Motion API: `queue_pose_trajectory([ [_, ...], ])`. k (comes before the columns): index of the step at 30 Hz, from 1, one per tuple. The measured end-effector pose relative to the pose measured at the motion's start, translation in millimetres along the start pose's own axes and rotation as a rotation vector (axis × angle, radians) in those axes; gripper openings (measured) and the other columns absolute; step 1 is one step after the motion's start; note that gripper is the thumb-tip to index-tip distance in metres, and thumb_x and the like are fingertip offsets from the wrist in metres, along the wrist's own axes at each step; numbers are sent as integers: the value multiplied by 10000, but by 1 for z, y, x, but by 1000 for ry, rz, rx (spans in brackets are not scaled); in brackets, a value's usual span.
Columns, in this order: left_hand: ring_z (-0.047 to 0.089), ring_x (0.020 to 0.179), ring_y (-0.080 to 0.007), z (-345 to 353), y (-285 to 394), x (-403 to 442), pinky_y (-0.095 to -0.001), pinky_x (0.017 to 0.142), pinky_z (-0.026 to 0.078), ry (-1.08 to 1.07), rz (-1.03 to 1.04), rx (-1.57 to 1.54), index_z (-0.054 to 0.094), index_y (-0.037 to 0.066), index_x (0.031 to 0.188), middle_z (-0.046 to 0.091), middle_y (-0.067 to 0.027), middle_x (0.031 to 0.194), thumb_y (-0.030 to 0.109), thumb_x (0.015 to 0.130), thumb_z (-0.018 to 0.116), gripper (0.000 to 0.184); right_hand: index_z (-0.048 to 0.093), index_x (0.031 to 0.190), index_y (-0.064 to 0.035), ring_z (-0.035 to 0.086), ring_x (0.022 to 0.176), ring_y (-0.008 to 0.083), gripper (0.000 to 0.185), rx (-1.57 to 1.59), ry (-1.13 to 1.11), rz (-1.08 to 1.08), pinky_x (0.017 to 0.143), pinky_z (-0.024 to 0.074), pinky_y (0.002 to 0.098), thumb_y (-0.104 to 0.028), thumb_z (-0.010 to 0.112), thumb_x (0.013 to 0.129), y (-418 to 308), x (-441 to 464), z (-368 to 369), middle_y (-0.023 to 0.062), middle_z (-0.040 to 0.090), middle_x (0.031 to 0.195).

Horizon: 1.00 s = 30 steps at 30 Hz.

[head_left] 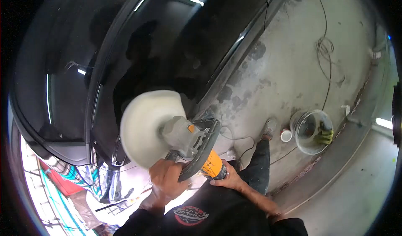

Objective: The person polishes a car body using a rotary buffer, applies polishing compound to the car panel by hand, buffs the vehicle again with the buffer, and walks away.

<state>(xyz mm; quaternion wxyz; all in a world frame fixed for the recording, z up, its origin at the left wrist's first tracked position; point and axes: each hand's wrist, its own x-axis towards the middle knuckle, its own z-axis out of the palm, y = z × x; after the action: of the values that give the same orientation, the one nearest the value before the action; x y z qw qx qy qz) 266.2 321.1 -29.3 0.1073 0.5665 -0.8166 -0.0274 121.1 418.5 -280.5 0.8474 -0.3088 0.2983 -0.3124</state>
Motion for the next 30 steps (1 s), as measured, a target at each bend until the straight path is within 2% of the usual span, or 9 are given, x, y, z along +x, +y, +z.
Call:
queue_pose_trajectory([
  [2, 534, 539, -310, 3, 2, 3, -426, 507, 383, -14, 16, 23, 600, 59, 783, 530, -99, 631, -9, 598, 728, 235, 457, 1399, -20, 569, 1192, 156, 833, -3, -36, 9, 1038, 438, 334, -203, 900, 717, -2, 1, -2, 94, 629, 1265],
  [6, 544, 535, -304, 13, 6, 41, -417, 512, 398, -41, 67, -11, 610, 45, 797, 551, -99, 640, -12, 614, 717, 220, 456, 1375, 9, 577, 1131, 141, 904, 31, 58, -12, 1016, 449, 328, -256, 935, 655, -29, 16, -18, 67, 637, 1210],
  [9, 561, 554, -321, 41, 3, 86, -419, 524, 419, -21, 118, -53, 609, 37, 806, 559, -111, 649, -5, 634, 725, 211, 454, 1386, -27, 582, 1154, 161, 844, -4, 93, -26, 1025, 452, 347, -188, 905, 690, -36, 31, -50, 98, 641, 1235],
  [15, 593, 623, -373, 93, 17, 203, -434, 556, 451, -57, 221, -64, 594, 32, 842, 583, -145, 700, 9, 683, 756, 228, 480, 1356, 19, 594, 1061, 149, 791, 90, 282, -81, 957, 478, 327, -147, 871, 688, -76, 61, -117, 68, 641, 1167],
  [18, 624, 677, -387, 112, 23, 255, -433, 582, 476, -50, 251, -114, 581, 25, 853, 611, -159, 740, 25, 702, 770, 242, 488, 1350, 16, 579, 1043, 129, 762, 60, 327, -220, 931, 473, 304, -172, 855, 709, -109, 80, -147, 45, 630, 1141],
  [21, 651, 711, -394, 123, 34, 305, -429, 599, 498, -25, 285, -139, 571, 19, 855, 634, -173, 771, 38, 711, 775, 250, 498, 1342, 9, 577, 1021, 120, 721, 88, 343, -176, 902, 475, 291, -176, 833, 731, -152, 92, -172, 34, 629, 1122],
  [22, 656, 713, -397, 127, 38, 323, -429, 600, 502, -12, 300, -149, 568, 19, 855, 640, -176, 776, 44, 713, 776, 253, 519, 1314, -3, 603, 919, 113, 647, 112, 353, -182, 817, 504, 286, -160, 802, 754, -165, 96, -178, 30, 638, 1035],
  [26, 662, 690, -401, 149, 44, 388, -435, 590, 506, 68, 388, -186, 586, 27, 858, 656, -180, 757, 74, 730, 768, 227, 538, 1250, -17, 603, 704, 115, 510, 201, 382, -237, 645, 525, 290, -131, 744, 797, -195, 121, -207, 31, 629, 883],
  [30, 671, 692, -396, 173, 48, 444, -451, 594, 513, 126, 424, -112, 617, 43, 842, 664, -185, 718, 142, 759, 767, 198, 538, 1182, -13, 615, 692, 138, 439, 274, 423, -284, 578, 536, 308, -185, 733, 829, -231, 134, -229, 51, 622, 868],
])
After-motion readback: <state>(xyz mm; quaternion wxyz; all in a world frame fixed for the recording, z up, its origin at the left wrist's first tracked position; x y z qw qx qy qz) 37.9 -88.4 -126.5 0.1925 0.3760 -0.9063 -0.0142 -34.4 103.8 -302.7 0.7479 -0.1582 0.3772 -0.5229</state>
